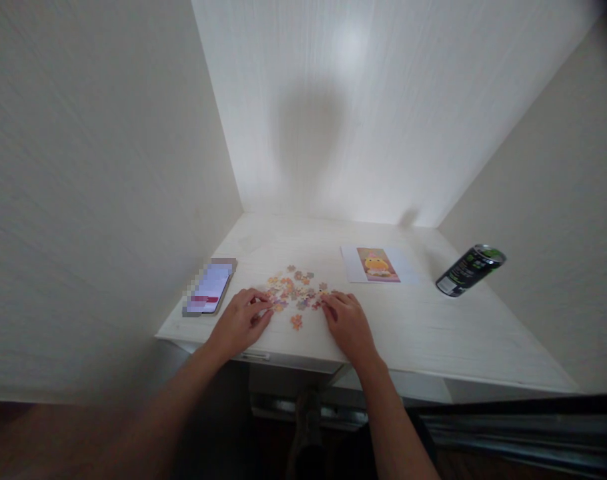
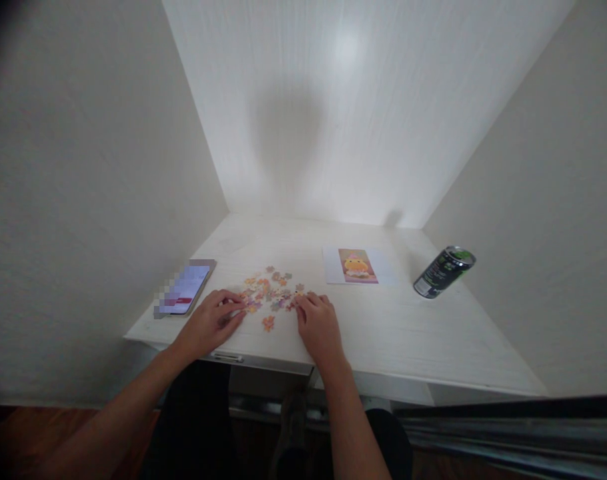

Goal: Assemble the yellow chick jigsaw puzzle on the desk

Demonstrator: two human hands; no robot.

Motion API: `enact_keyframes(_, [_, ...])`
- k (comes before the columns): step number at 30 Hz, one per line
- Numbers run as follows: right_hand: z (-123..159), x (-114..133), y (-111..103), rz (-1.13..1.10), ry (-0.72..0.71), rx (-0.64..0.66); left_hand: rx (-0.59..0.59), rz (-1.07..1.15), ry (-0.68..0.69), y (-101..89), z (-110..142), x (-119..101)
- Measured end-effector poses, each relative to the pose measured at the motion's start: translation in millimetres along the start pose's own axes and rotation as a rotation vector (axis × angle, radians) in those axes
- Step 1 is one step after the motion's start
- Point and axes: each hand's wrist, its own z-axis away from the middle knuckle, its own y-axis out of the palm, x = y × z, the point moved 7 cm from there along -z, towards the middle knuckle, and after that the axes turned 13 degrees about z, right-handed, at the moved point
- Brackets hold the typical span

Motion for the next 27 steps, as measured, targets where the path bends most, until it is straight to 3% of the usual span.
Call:
enact_keyframes(4, [1.7,-4.2,0.7,-0.050,0.027,-0.023,-0.062,-0.023,0.028,-2.8,2.6,-1.8])
enact_keyframes(7, [4.9,-9.2,-2.6,-0.101,0.066,-0.041,-0.030,-0.027,0.053,4.2,-4.9,-8.1])
enact_keyframes(17, [12.0,-33.9,-9.4,-0.278,0.303,-0.131,0.294,-0.110,0.136,75.6,-88.4,-58.7])
enact_keyframes(22, [14.6,-49.9,-9.9,-0.283,0.432,-0.203,0.388,-0.167,0.108,90.6,-98.4,-56.2])
enact_keyframes(27, [18.5,-59.1,-13.9,-0.327,0.513,-0.270,0.392,-0.174,0.087,93.1,-98.2,-50.8])
